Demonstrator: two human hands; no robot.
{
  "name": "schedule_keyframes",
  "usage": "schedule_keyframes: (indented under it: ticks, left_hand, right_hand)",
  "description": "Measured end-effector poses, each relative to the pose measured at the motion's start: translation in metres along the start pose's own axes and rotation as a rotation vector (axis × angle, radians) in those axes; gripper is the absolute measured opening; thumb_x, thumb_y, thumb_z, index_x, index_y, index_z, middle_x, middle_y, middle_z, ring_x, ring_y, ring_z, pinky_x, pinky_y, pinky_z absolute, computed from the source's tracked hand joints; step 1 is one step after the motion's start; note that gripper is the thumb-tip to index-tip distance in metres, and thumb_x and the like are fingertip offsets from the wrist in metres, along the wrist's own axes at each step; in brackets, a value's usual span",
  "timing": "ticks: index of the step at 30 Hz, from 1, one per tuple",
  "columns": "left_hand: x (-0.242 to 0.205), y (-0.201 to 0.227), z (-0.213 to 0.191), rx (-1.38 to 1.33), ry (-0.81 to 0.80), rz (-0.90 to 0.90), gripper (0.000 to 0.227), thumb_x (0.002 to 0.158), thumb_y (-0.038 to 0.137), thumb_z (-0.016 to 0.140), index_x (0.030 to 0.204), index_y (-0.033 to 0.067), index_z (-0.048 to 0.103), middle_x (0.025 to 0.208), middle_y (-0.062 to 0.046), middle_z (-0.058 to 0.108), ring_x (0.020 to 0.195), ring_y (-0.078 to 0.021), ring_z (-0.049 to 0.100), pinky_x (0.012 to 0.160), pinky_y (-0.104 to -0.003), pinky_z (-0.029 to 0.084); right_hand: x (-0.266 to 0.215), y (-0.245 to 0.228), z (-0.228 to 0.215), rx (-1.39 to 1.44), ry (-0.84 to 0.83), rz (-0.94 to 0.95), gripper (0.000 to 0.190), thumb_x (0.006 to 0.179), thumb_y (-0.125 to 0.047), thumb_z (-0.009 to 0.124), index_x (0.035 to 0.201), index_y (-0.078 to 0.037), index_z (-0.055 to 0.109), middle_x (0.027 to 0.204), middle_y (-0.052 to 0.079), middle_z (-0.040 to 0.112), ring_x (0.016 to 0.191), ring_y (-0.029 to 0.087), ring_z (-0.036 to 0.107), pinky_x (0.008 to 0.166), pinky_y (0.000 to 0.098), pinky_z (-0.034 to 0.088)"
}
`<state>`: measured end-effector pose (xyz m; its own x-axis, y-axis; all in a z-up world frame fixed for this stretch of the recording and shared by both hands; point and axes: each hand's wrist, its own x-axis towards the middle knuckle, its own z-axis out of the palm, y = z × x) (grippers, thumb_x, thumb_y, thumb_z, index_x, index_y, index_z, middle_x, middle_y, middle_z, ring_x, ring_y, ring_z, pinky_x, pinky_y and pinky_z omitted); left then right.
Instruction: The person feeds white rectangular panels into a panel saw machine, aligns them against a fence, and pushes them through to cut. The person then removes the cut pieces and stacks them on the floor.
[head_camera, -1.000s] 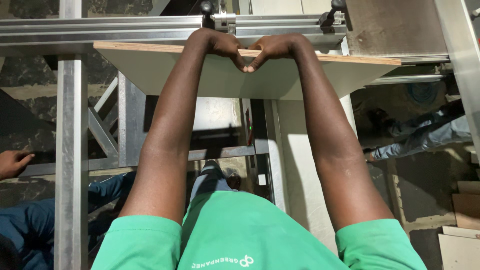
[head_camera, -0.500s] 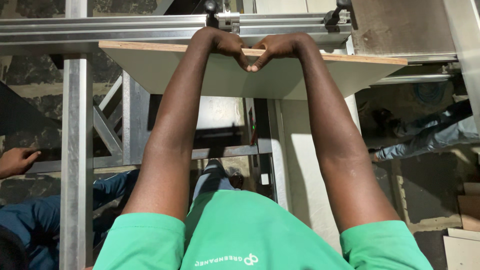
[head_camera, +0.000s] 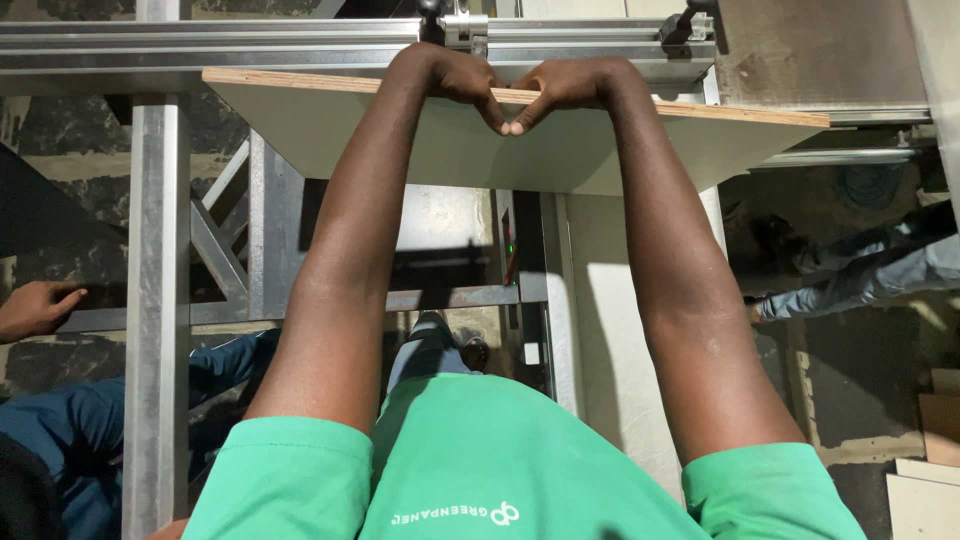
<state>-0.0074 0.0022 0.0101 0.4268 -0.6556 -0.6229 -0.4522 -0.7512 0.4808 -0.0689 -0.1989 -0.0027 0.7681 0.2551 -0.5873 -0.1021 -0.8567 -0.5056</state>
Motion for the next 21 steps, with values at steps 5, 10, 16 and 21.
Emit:
schedule_keyframes:
  ticks: [5, 10, 16, 21]
  left_hand:
    - [-0.005, 0.002, 0.001, -0.016, 0.042, 0.039, 0.082, 0.07, 0.049, 0.085, 0.139, 0.0094, 0.064, 0.132, -0.017, 0.069, 0.118, -0.0328, 0.068, 0.1, -0.047, 0.054]
    - [-0.008, 0.002, 0.002, -0.037, 0.044, 0.044, 0.092, 0.072, 0.047, 0.084, 0.148, 0.007, 0.052, 0.138, -0.019, 0.063, 0.121, -0.0353, 0.066, 0.101, -0.045, 0.056]
    - [-0.005, 0.0, 0.001, -0.01, 0.046, 0.052, 0.093, 0.071, 0.049, 0.084, 0.148, 0.0065, 0.055, 0.139, -0.019, 0.065, 0.124, -0.0349, 0.066, 0.104, -0.046, 0.053]
    - [0.005, -0.005, 0.002, 0.039, 0.061, 0.093, 0.097, 0.071, 0.052, 0.085, 0.149, 0.0053, 0.052, 0.14, -0.021, 0.063, 0.124, -0.0382, 0.065, 0.104, -0.046, 0.054]
  right_hand:
    - [0.0, 0.015, -0.007, 0.258, 0.01, -0.178, 0.083, 0.081, -0.064, 0.073, 0.14, -0.007, 0.064, 0.127, 0.014, 0.072, 0.115, 0.028, 0.066, 0.095, 0.0433, 0.053]
    - [-0.004, 0.021, -0.004, 0.415, 0.072, -0.301, 0.075, 0.085, -0.06, 0.073, 0.137, -0.007, 0.063, 0.133, 0.011, 0.066, 0.125, 0.021, 0.06, 0.102, 0.0373, 0.054]
    - [-0.011, 0.012, -0.008, 0.303, 0.094, -0.279, 0.07, 0.086, -0.058, 0.071, 0.136, -0.01, 0.066, 0.13, 0.01, 0.069, 0.123, 0.023, 0.063, 0.101, 0.0383, 0.051]
    - [-0.011, 0.012, -0.009, 0.215, 0.121, -0.307, 0.068, 0.087, -0.059, 0.07, 0.135, -0.012, 0.067, 0.129, 0.01, 0.071, 0.121, 0.023, 0.064, 0.102, 0.0391, 0.049]
